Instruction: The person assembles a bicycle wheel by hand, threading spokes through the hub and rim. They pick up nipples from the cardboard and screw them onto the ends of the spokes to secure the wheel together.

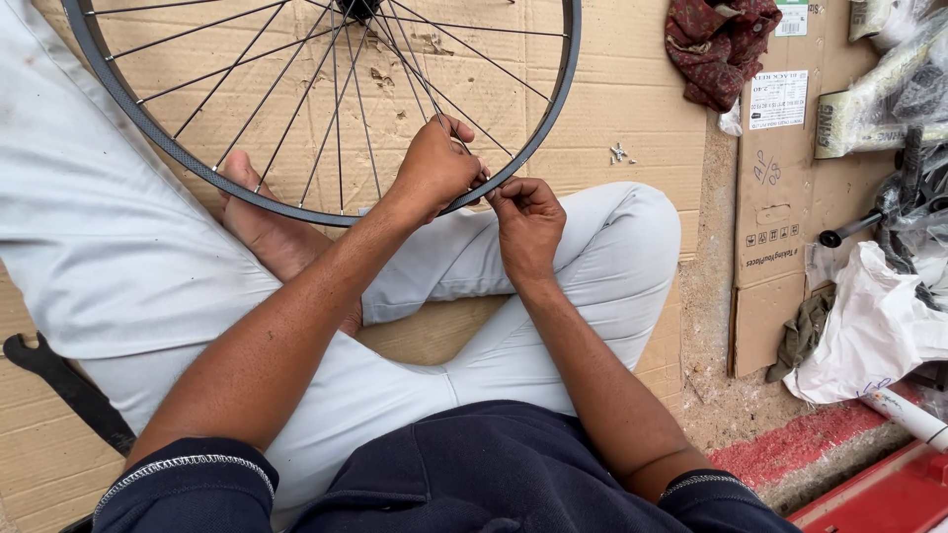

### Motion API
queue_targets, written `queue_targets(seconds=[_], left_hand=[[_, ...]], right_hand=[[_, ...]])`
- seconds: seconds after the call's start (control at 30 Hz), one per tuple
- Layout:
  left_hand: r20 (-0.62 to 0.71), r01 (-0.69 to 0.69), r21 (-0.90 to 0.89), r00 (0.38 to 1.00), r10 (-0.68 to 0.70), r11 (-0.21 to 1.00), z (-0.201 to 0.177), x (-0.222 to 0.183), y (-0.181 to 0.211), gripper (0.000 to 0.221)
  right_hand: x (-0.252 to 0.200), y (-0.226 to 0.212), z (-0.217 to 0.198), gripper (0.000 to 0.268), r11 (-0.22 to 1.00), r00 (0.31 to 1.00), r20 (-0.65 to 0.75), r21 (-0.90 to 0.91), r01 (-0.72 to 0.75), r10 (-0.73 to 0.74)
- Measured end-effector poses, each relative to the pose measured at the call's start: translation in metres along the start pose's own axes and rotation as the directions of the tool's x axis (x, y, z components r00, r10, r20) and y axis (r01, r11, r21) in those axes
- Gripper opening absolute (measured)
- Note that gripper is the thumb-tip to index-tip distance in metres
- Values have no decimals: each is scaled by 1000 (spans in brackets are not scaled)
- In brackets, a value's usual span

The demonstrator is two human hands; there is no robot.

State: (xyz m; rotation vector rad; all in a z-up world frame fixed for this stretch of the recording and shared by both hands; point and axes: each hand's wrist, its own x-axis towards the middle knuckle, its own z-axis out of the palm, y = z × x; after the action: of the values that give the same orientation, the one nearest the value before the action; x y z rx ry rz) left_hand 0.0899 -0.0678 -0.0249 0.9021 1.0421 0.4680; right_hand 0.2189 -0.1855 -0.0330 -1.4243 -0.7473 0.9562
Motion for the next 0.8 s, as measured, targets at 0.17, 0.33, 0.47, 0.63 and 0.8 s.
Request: queue_targets(seconds=[0.17,0.33,0.47,0.63,0.8], left_hand=[[-6,-15,18,1000,15,1000,1,6,-9,35],[22,-14,-10,1000,14,1000,0,8,-10,32],[48,4,73,999,-7,997,-3,3,2,41],[49,-54,189,998,46,980,-5,0,9,40],[135,-23,17,991,20,1000,-9,1,9,40]], right_hand=[[2,-2,1,13,1000,1000,27,-5,-6,6],[4,-16,11,12,994,999,-21,-96,-52,50],[6,-4,5,9,978,991,-31,-156,-136,132],[7,8,-3,7,988,996,19,-133,-84,88],[24,-19,-18,9,950,981,91,-278,-143,174]])
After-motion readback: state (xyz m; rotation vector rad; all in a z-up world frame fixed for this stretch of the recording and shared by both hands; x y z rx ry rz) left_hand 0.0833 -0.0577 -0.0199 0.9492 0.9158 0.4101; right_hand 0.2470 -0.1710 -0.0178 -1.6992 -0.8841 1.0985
